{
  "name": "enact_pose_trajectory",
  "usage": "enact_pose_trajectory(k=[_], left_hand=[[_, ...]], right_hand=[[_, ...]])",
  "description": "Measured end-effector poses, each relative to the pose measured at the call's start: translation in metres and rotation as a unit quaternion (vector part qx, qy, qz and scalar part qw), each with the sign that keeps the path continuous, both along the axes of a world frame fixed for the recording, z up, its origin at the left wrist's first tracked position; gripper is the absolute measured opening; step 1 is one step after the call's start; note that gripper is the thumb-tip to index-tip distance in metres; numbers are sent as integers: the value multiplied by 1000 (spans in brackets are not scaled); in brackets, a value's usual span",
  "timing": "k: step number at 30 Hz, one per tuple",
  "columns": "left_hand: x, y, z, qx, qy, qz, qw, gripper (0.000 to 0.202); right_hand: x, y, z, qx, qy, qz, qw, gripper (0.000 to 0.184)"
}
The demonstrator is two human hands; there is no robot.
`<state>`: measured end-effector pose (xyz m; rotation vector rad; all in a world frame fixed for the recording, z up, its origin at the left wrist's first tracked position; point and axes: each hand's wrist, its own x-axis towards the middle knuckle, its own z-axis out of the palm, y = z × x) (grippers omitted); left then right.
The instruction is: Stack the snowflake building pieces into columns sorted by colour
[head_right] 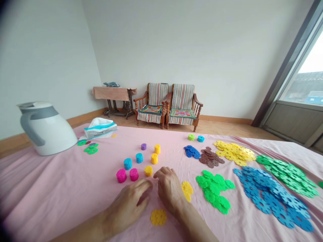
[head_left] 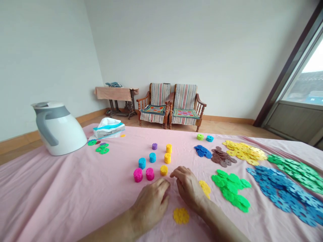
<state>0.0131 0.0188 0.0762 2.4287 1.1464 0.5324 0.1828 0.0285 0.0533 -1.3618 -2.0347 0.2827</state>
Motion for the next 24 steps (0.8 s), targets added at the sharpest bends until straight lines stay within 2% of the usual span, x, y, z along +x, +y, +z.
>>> enact_pose_trajectory(k=[7,14,21,24], left_hand=[[-5,6,-4,4,-16,-2,1000,24],[-5,13,-3,-19,-58,22,998,19],[-6,16,-7,-20,-63,10,998,27],[-7,15,-5,-16,-61,4,998,26]], right_hand=[[-12,2,0,-24,-47,-2,999,24],[-18,9,-2,-30,-71,-27,997,23],[-22,10,-4,-7,-75,-24,997,20],[-21,9,-2,-1,-63,-24,998,24]])
